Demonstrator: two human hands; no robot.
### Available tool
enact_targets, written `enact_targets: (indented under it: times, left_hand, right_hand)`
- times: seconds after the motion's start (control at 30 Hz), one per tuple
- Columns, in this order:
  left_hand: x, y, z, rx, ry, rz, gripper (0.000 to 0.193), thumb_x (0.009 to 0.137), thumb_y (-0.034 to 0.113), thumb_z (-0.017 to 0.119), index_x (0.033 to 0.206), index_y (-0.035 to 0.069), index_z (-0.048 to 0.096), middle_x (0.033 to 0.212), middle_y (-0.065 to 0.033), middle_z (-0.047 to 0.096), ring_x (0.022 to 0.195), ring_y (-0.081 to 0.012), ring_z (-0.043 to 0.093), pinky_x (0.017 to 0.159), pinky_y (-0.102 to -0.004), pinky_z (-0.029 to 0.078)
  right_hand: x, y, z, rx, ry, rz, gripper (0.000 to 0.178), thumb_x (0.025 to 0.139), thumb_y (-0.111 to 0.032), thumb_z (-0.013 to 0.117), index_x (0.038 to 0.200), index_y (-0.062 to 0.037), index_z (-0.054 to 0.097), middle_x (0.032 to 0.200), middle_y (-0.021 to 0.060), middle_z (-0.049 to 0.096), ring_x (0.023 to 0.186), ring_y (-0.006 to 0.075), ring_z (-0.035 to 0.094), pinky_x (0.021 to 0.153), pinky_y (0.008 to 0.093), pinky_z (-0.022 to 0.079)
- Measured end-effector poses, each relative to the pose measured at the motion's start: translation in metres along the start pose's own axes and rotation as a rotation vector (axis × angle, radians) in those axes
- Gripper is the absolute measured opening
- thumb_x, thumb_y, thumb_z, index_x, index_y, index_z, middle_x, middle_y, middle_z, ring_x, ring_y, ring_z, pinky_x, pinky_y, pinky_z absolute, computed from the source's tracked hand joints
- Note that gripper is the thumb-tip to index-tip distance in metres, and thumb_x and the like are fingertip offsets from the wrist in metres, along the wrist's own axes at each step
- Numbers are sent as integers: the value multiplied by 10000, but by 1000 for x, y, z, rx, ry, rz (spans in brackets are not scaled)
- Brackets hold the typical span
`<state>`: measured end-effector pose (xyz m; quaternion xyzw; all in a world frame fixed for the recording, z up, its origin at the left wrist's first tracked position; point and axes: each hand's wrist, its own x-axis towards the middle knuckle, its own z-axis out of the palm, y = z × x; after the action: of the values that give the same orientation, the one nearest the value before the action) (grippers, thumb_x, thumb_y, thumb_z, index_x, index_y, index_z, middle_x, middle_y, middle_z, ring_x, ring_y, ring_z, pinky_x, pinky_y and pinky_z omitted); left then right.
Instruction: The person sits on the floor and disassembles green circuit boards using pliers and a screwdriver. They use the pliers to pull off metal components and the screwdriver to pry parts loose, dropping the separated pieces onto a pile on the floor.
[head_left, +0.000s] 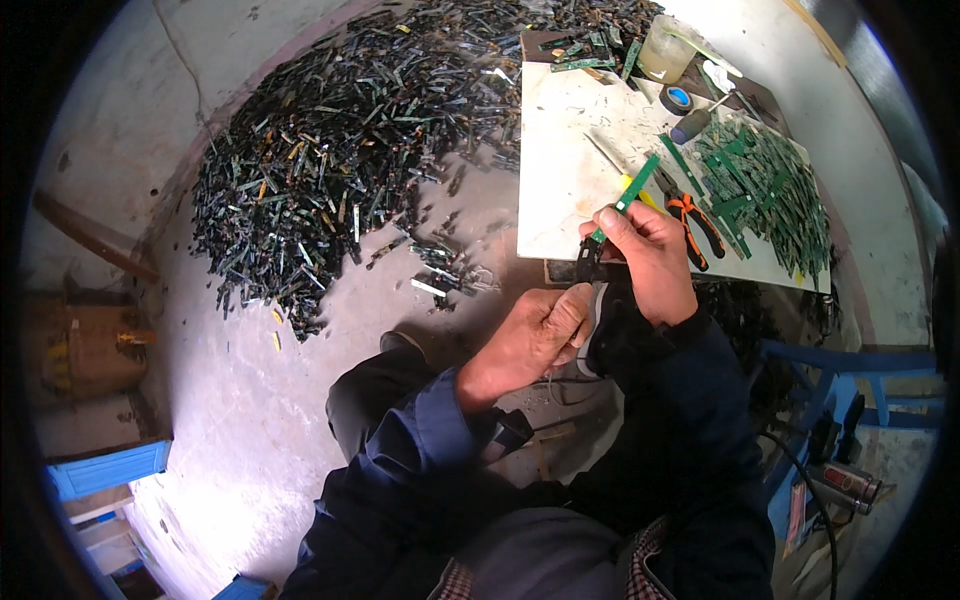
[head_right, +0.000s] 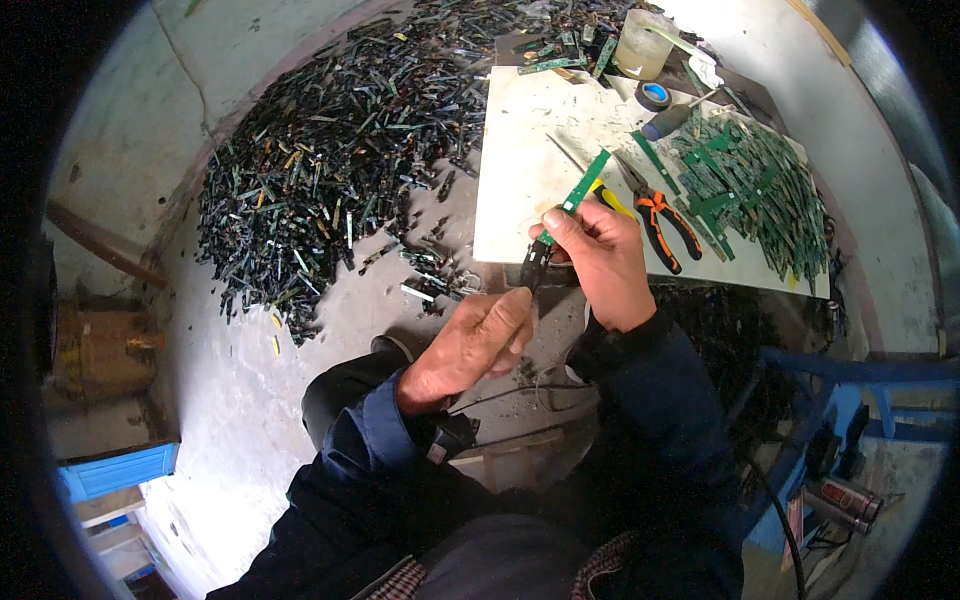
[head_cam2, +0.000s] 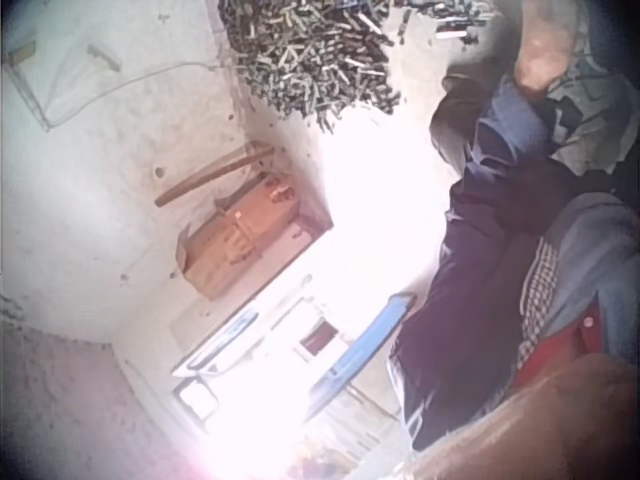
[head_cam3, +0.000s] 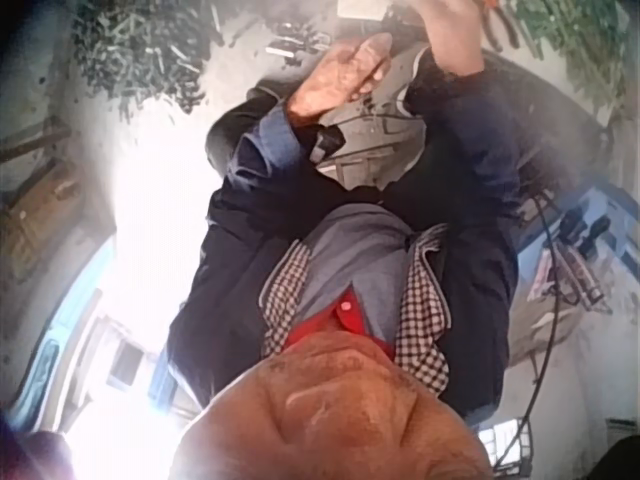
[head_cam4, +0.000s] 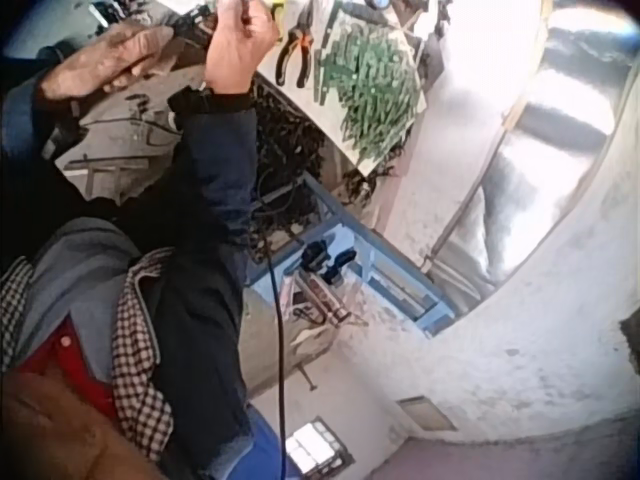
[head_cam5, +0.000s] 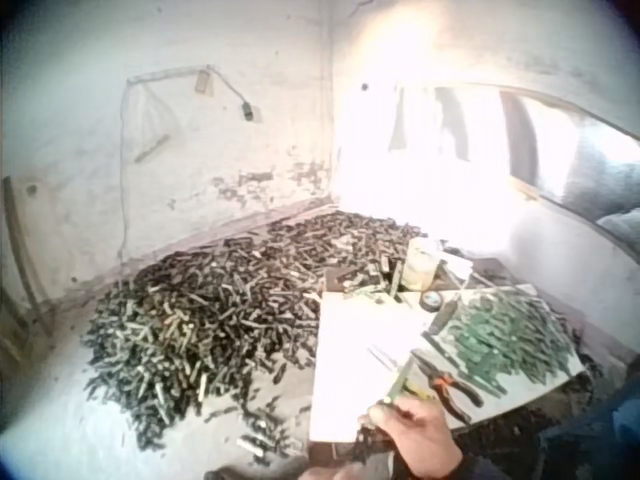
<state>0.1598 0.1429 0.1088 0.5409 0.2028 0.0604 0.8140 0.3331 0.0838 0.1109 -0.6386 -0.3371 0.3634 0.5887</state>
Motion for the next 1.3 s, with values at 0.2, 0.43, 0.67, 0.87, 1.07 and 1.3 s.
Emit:
enact_targets:
  times: [0.2, 0.43, 0.67, 0.87, 1.07, 1.3]
  left_hand:
    - [0, -5, -3, 42, -31, 56, 466, 1008, 414, 381, 720, 59, 471, 549, 17, 385, 442, -64, 349, 405, -232, 266]
    - [-14, -2, -18, 5, -6, -122, 552, 989, 475, 396, 688, 24, 500, 534, 6, 413, 461, -69, 379, 430, -234, 294]
    - [-14, 7, -13, 7, -5, -70, 538, 987, 476, 400, 690, 37, 493, 548, 8, 419, 460, -64, 377, 425, -226, 300]
    - [-4, -1, -16, -78, 1, -78, 511, 990, 460, 406, 722, 35, 501, 557, 6, 430, 463, -64, 383, 419, -228, 307]
    - [-16, 13, -21, 12, 15, -96, 519, 993, 454, 404, 694, 41, 500, 553, 3, 434, 474, -72, 398, 426, -226, 315]
    - [-10, 7, -13, 69, -40, -124, 491, 1000, 449, 382, 712, 64, 480, 561, 11, 415, 485, -69, 372, 438, -224, 297]
  right_hand:
    - [-1, 2, -5, -203, -122, -169, 181, 895, -136, 622, 958, 30, 660, 940, 80, 689, 781, 110, 619, 674, 223, 489]
    - [-16, 8, 14, -770, -246, -661, 73, 801, -59, 629, 807, 10, 652, 1051, 128, 665, 888, 283, 626, 765, 357, 502]
    - [-5, 4, 10, 246, 49, 93, 276, 948, -218, 531, 907, 33, 640, 880, 30, 670, 721, 72, 578, 654, 206, 455]
    - [-9, -6, 16, -758, -8, -837, 96, 820, -14, 620, 889, 38, 662, 1013, 150, 651, 928, 276, 616, 802, 293, 489]
    - [-14, -5, 7, -154, 197, -279, 176, 930, -104, 526, 979, -1, 660, 1033, 73, 668, 908, 119, 594, 799, 271, 476]
    - [-11, 0, -17, 335, -66, 170, 270, 972, -226, 502, 1050, -1, 629, 1035, 84, 657, 978, 161, 605, 812, 307, 503]
